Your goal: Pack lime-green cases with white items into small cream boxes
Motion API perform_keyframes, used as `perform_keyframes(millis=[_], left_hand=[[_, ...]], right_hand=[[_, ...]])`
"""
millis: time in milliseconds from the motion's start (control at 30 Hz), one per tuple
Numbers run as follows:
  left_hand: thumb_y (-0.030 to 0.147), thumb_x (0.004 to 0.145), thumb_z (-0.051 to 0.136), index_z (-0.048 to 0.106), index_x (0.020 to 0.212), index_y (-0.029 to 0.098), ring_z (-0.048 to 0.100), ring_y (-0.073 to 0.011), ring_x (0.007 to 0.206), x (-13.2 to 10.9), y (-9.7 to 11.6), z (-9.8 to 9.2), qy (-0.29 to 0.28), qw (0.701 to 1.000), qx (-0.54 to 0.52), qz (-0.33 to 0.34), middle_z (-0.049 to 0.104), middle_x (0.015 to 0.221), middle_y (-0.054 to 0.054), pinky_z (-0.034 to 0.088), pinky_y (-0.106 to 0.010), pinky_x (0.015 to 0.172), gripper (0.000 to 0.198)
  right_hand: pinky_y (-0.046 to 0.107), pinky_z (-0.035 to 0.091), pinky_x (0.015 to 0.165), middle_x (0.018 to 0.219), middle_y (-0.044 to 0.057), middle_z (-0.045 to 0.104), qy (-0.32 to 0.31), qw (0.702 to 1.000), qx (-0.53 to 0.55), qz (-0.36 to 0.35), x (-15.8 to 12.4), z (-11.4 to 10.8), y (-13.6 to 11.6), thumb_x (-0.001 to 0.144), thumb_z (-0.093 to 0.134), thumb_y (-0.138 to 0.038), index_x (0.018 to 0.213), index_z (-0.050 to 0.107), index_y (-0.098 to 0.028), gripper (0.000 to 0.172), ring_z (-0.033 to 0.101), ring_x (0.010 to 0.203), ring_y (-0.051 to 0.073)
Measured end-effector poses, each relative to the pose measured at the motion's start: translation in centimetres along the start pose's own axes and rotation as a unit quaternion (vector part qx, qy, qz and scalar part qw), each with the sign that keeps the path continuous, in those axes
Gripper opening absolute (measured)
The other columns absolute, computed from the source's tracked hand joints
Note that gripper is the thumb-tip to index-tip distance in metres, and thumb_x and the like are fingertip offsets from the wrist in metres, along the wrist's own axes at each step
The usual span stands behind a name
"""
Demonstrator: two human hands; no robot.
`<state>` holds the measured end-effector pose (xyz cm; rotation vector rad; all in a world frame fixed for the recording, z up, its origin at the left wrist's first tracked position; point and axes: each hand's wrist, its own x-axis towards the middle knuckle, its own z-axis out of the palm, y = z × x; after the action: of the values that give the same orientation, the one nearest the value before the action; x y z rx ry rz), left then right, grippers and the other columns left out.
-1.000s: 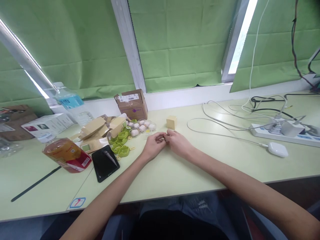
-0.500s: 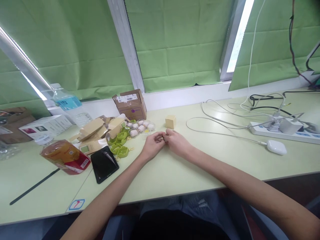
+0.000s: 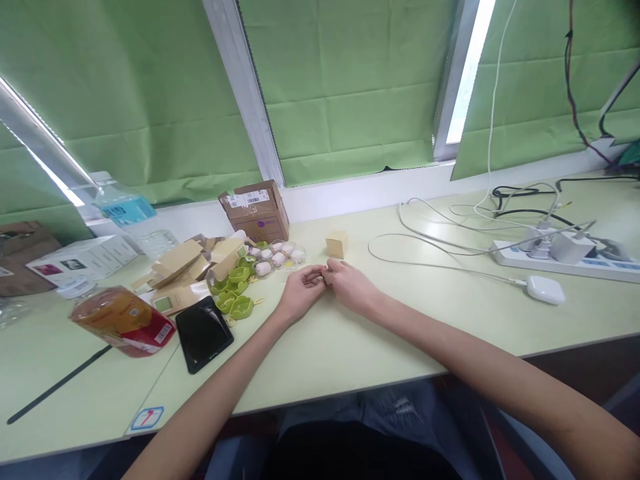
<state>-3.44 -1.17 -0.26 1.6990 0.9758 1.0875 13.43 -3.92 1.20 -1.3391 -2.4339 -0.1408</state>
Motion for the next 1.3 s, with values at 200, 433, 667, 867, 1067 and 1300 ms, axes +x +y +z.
perform_keyframes(millis=[200,433,667,867,1067,1300], left_hand=[[0.025,0.076,0.071,0.072,0.116,0.011,0.071,-0.0193,0.088,-0.3,0.3,-0.3,-0.021,1.000,0.007,0.003,0.076,0.110,-0.012,0.058,-0.034,0.086,0.043],[0.028,0.079,0.071,0.073,0.119,0.013,0.070,-0.0176,0.079,-0.6,0.6,-1.1,-0.041,0.999,0.009,-0.004,0.078,0.104,-0.010,0.059,-0.033,0.076,0.043],[0.041,0.077,0.080,0.071,0.122,0.012,0.068,-0.0178,0.079,-1.1,1.0,-1.3,-0.037,0.999,0.003,-0.022,0.077,0.106,-0.011,0.057,-0.033,0.077,0.054],[0.043,0.075,0.083,0.075,0.114,0.017,0.068,-0.0172,0.078,-1.3,1.1,-1.0,-0.005,0.999,0.030,0.014,0.077,0.097,-0.007,0.054,-0.029,0.073,0.047],[0.043,0.076,0.080,0.076,0.103,0.015,0.063,-0.0146,0.067,-1.1,1.1,-0.9,0.031,0.999,0.008,-0.012,0.076,0.088,-0.007,0.050,-0.026,0.060,0.040],[0.051,0.079,0.076,0.075,0.102,0.014,0.059,-0.0127,0.062,-0.9,0.9,-0.9,0.020,1.000,0.002,-0.009,0.073,0.081,-0.005,0.046,-0.024,0.055,0.043]], right_hand=[[0.030,0.050,0.083,0.109,0.012,0.059,0.015,0.999,0.014,-0.033,-0.4,0.2,1.0,0.098,0.050,-0.007,0.116,0.064,-0.011,0.023,0.059,0.099,0.021],[0.039,0.054,0.092,0.113,0.015,0.060,0.063,0.992,0.072,-0.079,-0.6,1.1,2.0,0.098,0.053,-0.012,0.129,0.058,-0.012,0.032,0.062,0.104,0.024],[0.038,0.055,0.093,0.115,0.013,0.063,0.106,0.976,0.162,-0.100,-0.8,1.0,2.4,0.097,0.056,-0.014,0.118,0.066,-0.015,0.023,0.064,0.105,0.022],[0.037,0.058,0.090,0.121,0.012,0.060,0.118,0.954,0.252,-0.108,-0.7,1.3,2.7,0.094,0.065,-0.020,0.137,0.057,-0.020,0.044,0.065,0.099,0.020],[0.033,0.060,0.078,0.120,0.011,0.061,0.102,0.937,0.325,-0.074,-0.6,1.4,3.3,0.086,0.077,-0.031,0.133,0.062,-0.021,0.050,0.063,0.101,0.021],[0.031,0.054,0.080,0.099,0.007,0.067,0.060,0.953,0.289,-0.069,-0.6,0.8,2.9,0.094,0.068,-0.035,0.131,0.065,-0.019,0.040,0.063,0.089,0.019]])
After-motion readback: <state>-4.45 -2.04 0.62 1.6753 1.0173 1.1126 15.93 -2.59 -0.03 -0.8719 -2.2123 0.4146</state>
